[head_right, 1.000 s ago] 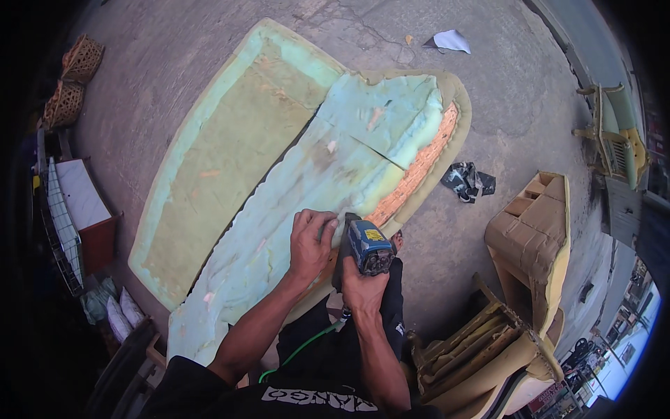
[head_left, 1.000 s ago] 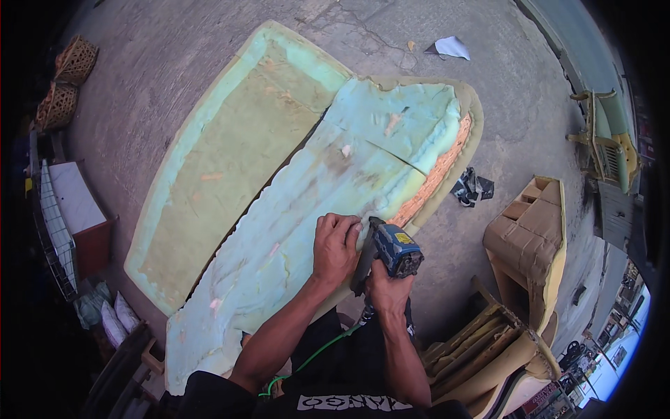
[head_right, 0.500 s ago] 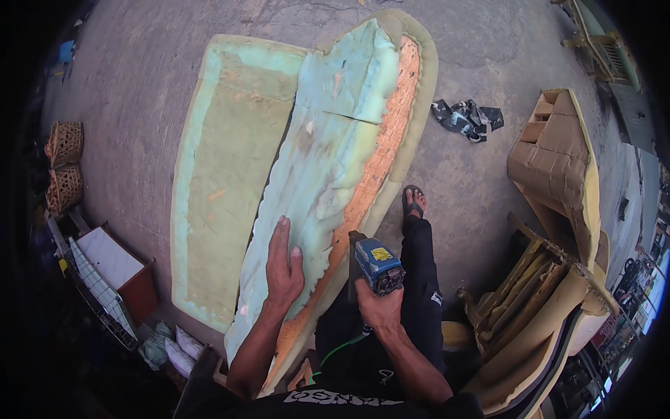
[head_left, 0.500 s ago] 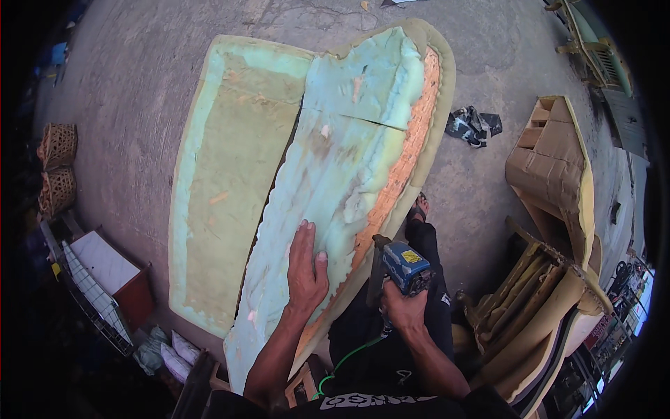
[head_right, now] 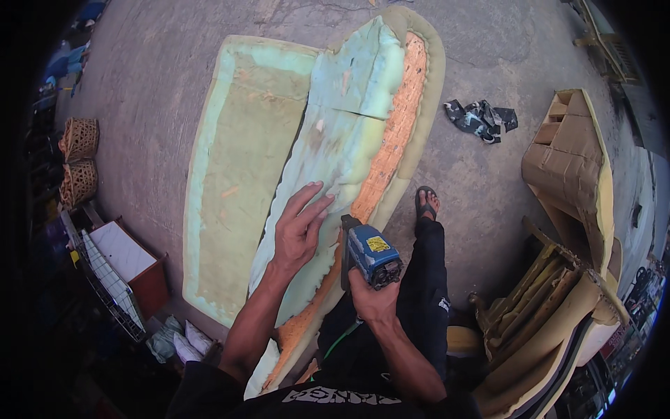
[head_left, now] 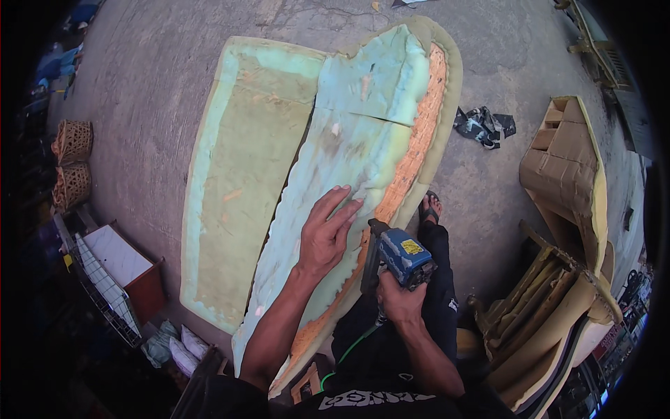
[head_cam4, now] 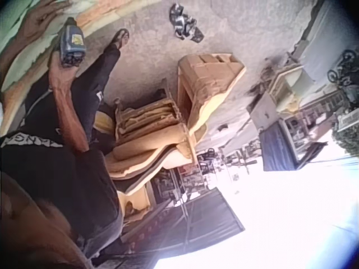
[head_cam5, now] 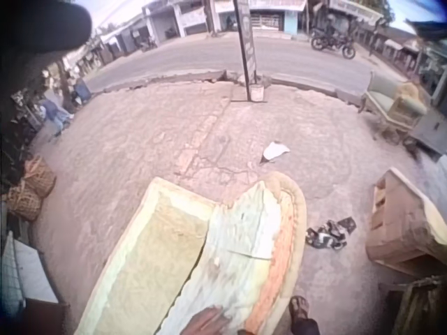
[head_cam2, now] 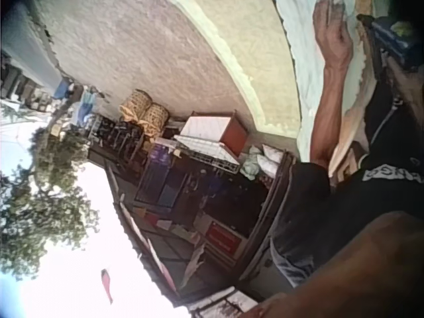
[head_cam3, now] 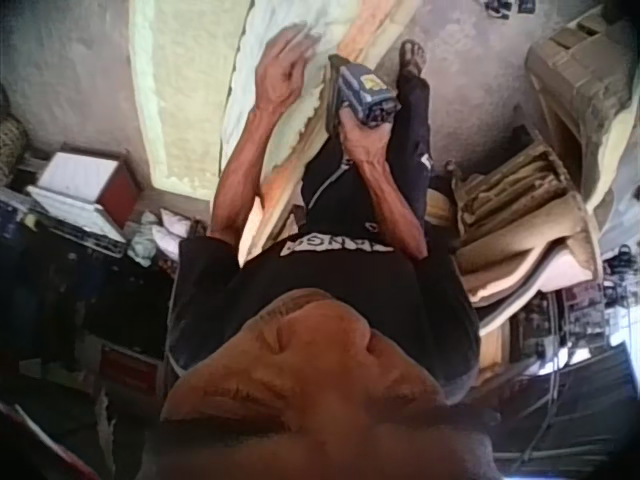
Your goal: The person applies glue from a bottle onto foam padding, presses the foam down by hand, and then secures the padding to a wooden frame using a pneumatic stapler.
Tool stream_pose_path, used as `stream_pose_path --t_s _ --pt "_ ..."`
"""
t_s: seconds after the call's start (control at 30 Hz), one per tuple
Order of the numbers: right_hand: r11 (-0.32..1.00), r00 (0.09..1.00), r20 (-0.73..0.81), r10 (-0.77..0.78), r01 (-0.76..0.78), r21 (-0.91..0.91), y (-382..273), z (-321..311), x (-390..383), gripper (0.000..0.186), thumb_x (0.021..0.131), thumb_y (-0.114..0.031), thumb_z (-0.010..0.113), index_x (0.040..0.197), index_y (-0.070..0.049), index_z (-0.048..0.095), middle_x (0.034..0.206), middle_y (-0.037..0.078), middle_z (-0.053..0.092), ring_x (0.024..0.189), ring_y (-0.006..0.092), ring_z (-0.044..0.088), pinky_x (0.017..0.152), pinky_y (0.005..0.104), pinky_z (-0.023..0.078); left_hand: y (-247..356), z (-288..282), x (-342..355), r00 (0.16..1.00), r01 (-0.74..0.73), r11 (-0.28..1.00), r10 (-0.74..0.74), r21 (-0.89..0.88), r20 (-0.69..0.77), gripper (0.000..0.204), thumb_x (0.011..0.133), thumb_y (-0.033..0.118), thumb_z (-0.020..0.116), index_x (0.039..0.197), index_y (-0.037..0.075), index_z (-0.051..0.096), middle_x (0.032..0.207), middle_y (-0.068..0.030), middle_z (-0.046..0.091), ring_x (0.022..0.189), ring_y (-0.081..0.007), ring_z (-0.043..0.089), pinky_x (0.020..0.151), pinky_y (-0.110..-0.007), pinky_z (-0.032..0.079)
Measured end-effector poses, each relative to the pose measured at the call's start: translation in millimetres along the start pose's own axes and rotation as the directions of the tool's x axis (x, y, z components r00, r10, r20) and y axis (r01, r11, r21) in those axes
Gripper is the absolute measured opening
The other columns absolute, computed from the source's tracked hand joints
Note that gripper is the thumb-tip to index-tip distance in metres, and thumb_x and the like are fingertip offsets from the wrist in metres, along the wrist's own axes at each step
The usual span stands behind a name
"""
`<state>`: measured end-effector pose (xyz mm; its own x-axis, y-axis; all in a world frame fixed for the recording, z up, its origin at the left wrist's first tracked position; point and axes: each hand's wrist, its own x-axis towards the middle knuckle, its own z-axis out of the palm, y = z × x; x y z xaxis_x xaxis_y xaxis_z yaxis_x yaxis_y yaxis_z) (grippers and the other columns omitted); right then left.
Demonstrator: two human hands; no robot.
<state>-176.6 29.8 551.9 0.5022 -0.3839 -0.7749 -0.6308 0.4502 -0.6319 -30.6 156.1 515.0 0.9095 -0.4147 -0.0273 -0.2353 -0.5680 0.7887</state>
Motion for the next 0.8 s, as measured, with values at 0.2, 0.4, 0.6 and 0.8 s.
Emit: stream_pose_path --t_s 0.2,0.4,0.6,0.8 --pt "0.999 0.999 -0.01 -0.045 0.045 0.002 -7.8 9.0 13.1 0.04 0.083 -0.002 0.069 0.12 0.009 0.061 0.11 0.012 0.07 0.097 0.0184 0.069 0.087 0.0325 0.055 -21.4 8.7 -5.6 0.998 -0.024 1.0 0.025 -0.02 0.056 0.027 0.086 -0.003 0.072 0.112 0.004 0.074 0.126 -0.0164 0.068 0.118 -0.0345 0.066 0.097 -0.04 0.056" --pt "0.99 0.998 -0.016 -0.061 0.059 -0.131 -22.3 26.1 17.2 0.033 0.084 -0.01 0.072 0.11 0.008 0.069 0.101 0.015 0.075 0.092 0.019 0.073 0.083 0.0337 0.056 -20.3 12.9 -4.6 0.998 -0.019 0.999 0.022 -0.039 0.052 0.026 0.087 -0.004 0.072 0.112 0.003 0.073 0.126 -0.0164 0.069 0.117 -0.0347 0.066 0.097 -0.04 0.056" --pt "0.94 0.988 0.008 -0.151 0.146 -0.308 -28.3 32.3 17.2 0.03 0.084 -0.014 0.072 0.103 0.008 0.071 0.089 0.015 0.075 0.084 0.0173 0.074 0.079 0.0351 0.057 -22.0 14.8 -9.3 1.0 -0.002 0.998 0.003 -0.063 0.026 0.026 0.089 -0.003 0.07 0.114 0.002 0.073 0.126 -0.0173 0.069 0.119 -0.0337 0.066 0.099 -0.04 0.055" --pt "0.989 0.992 -0.088 -0.085 0.074 -0.124 -0.9 11.7 -4.6 0.032 0.083 -0.01 0.071 0.11 0.008 0.069 0.099 0.013 0.075 0.09 0.0169 0.072 0.082 0.0332 0.056 -15.0 3.5 -29.1 0.98 0.201 0.976 -0.201 -0.082 0.003 0.032 0.099 0.003 0.058 0.131 -0.001 0.064 0.131 -0.0213 0.066 0.123 -0.0339 0.064 0.103 -0.041 0.051"
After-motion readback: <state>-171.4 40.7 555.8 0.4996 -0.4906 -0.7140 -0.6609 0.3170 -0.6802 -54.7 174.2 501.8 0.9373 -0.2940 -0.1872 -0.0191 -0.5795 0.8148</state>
